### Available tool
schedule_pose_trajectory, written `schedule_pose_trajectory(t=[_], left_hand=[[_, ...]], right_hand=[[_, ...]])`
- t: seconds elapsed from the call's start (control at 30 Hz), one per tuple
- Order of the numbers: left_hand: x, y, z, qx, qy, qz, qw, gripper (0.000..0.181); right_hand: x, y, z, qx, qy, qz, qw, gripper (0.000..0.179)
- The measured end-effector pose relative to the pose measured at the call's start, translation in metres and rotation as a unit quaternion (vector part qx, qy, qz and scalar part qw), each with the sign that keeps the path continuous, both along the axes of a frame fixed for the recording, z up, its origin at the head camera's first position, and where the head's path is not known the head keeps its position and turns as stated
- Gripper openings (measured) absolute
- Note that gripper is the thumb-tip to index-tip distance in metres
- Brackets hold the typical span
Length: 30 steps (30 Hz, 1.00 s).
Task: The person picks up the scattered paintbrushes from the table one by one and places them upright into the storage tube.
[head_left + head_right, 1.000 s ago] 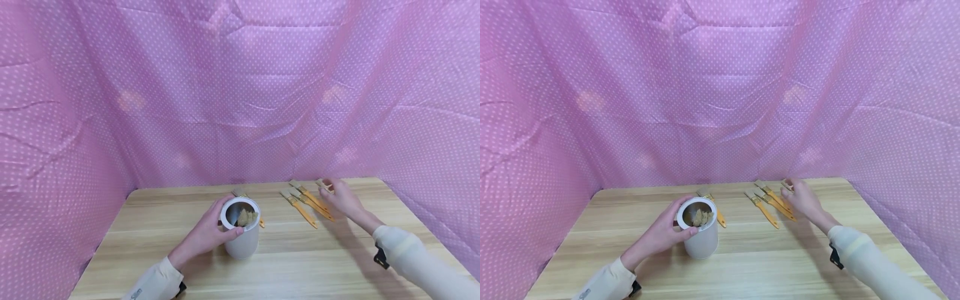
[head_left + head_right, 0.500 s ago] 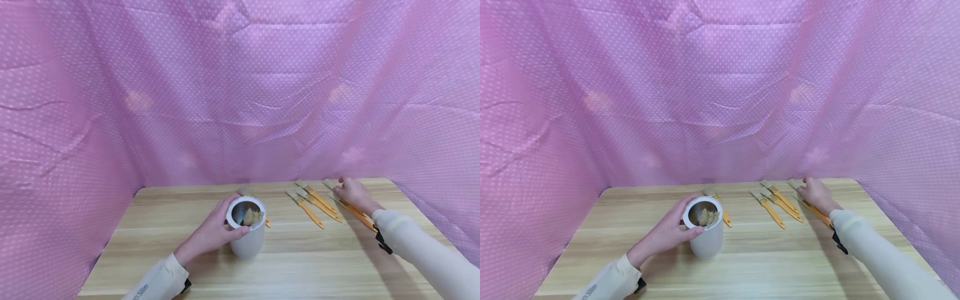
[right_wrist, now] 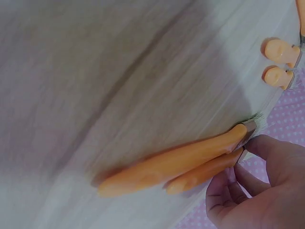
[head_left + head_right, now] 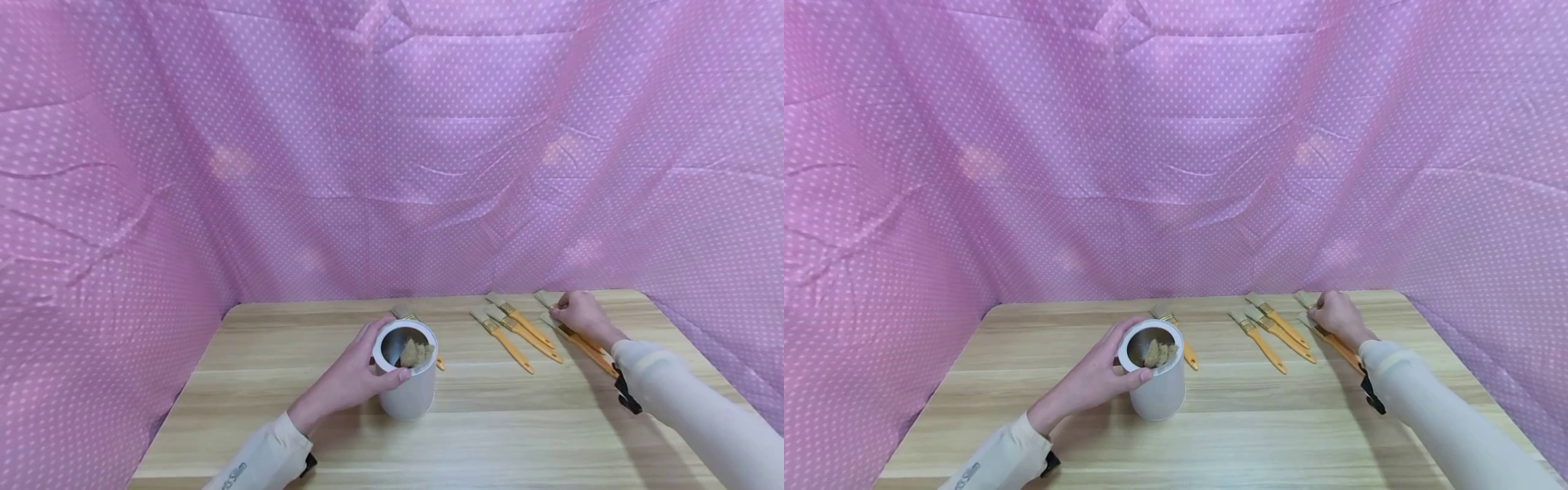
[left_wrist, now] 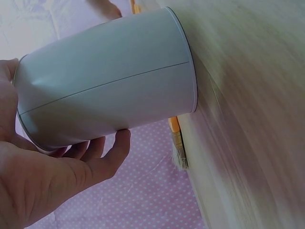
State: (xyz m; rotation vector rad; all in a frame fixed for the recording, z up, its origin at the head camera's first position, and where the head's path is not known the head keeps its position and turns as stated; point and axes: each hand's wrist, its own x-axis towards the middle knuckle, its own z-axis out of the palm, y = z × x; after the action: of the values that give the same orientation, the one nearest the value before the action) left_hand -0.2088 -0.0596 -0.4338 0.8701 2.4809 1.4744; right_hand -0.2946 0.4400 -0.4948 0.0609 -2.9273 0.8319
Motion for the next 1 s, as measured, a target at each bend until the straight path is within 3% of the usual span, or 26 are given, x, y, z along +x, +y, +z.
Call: schedule_pose_trajectory(t=[0.5, 0.67, 0.83, 1.0], left_hand=[[0.0, 0.002, 0.0, -0.004, 0.006, -0.002, 1.0, 0.09], [-0.001, 0.001, 0.0, -0.003, 0.006, -0.008, 0.9999, 0.088], [-0.001, 0.0, 0.0, -0.001, 0.009, -0.01, 0.9999, 0.088], [-0.002, -0.003, 0.0, -0.001, 0.015, -0.008, 0.9999, 0.089]], right_hand=[[0.009, -0.005, 0.006, -0.039, -0.037, -0.049, 0.9974, 0.032], [0.009, -0.004, 0.007, -0.077, -0.042, -0.062, 0.9942, 0.031], [0.007, -0.006, 0.01, -0.112, -0.032, -0.063, 0.9912, 0.027], [0.008, -0.018, 0.018, -0.103, 0.007, -0.056, 0.9931, 0.025]])
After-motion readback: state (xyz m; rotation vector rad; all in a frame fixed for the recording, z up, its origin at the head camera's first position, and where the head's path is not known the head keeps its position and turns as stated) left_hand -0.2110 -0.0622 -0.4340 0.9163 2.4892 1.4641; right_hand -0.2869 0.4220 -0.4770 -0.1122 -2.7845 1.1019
